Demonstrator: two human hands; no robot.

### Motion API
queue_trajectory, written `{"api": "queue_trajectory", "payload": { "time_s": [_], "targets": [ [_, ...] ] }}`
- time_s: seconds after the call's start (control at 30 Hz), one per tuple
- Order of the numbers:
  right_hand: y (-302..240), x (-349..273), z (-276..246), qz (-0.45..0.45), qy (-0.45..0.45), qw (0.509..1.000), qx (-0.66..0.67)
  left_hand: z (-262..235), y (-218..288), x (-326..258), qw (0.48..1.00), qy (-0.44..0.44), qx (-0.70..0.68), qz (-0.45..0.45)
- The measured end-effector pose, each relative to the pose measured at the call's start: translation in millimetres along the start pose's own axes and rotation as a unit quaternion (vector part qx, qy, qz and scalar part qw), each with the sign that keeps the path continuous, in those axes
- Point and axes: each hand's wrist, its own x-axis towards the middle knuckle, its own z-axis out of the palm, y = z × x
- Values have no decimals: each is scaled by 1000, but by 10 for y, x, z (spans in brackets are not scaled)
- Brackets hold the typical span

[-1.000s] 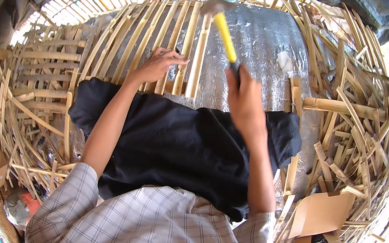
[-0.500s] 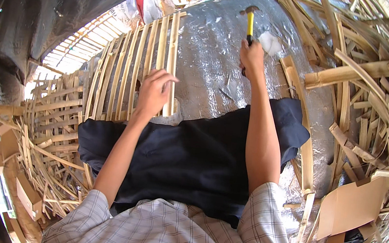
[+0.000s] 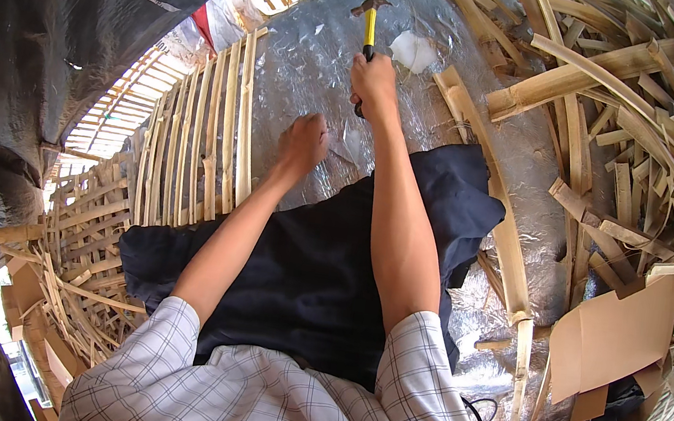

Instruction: The person hammers nails into bamboo slats to secure them to a frame while the assembly rests on their lap.

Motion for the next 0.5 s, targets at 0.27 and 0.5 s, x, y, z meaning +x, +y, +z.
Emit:
{"api": "queue_trajectory", "payload": {
  "time_s": [0.27, 0.5],
  "targets": [
    [-23, -36, 43, 28, -19, 995, 90, -527, -160, -23, 979, -107, -170, -28],
    [-43, -11, -67, 51, -49, 982, 175, -1441, -521, -615, 963, -126, -232, -53]
  ]
}}
